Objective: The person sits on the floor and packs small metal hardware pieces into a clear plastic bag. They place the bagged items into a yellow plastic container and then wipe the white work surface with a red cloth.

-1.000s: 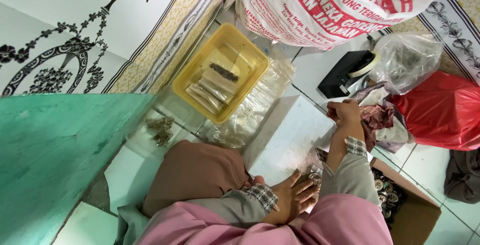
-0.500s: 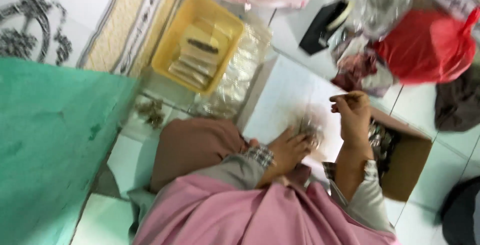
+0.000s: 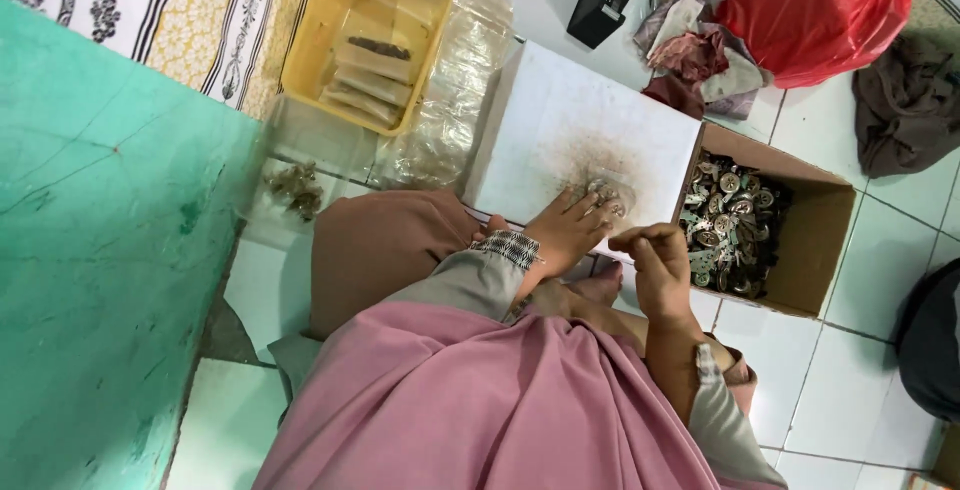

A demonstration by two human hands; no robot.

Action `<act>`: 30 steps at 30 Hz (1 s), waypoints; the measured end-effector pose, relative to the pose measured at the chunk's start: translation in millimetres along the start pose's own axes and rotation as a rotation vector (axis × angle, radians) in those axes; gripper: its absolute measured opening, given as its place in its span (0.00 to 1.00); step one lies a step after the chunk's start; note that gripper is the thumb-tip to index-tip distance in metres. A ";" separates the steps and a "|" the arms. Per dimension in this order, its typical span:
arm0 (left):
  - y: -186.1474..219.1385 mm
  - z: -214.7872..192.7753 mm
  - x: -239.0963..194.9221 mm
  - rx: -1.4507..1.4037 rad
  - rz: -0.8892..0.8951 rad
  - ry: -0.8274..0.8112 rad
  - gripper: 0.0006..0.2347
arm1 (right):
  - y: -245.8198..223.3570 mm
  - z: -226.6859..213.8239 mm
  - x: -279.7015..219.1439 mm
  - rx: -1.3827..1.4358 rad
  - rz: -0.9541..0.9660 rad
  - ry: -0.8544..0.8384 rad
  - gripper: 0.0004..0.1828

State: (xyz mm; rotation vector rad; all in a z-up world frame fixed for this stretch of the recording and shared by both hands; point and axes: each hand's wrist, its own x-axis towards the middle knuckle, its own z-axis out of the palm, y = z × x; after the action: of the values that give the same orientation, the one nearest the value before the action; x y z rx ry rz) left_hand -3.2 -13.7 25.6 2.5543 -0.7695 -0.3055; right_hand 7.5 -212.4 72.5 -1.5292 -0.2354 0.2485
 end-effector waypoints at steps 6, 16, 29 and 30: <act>9.7 -18.8 -26.4 0.129 -0.003 0.273 0.20 | 26.7 -12.4 16.9 -0.075 0.187 0.101 0.04; 15.2 -38.1 -37.1 0.415 -0.118 0.495 0.14 | 44.4 -28.6 24.2 0.149 0.281 0.168 0.09; -4.1 10.5 0.6 0.352 0.099 0.683 0.10 | 59.4 -43.0 23.9 0.081 0.257 0.125 0.07; -2.5 -1.5 -1.4 0.356 0.105 0.677 0.10 | 56.6 -41.5 24.2 0.088 0.255 0.130 0.07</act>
State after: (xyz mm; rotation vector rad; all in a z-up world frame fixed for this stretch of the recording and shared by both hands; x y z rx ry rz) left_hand -2.6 -10.6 25.8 2.6481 -0.7216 0.7581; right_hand 42.5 -243.1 14.5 -1.4805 0.0741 0.3543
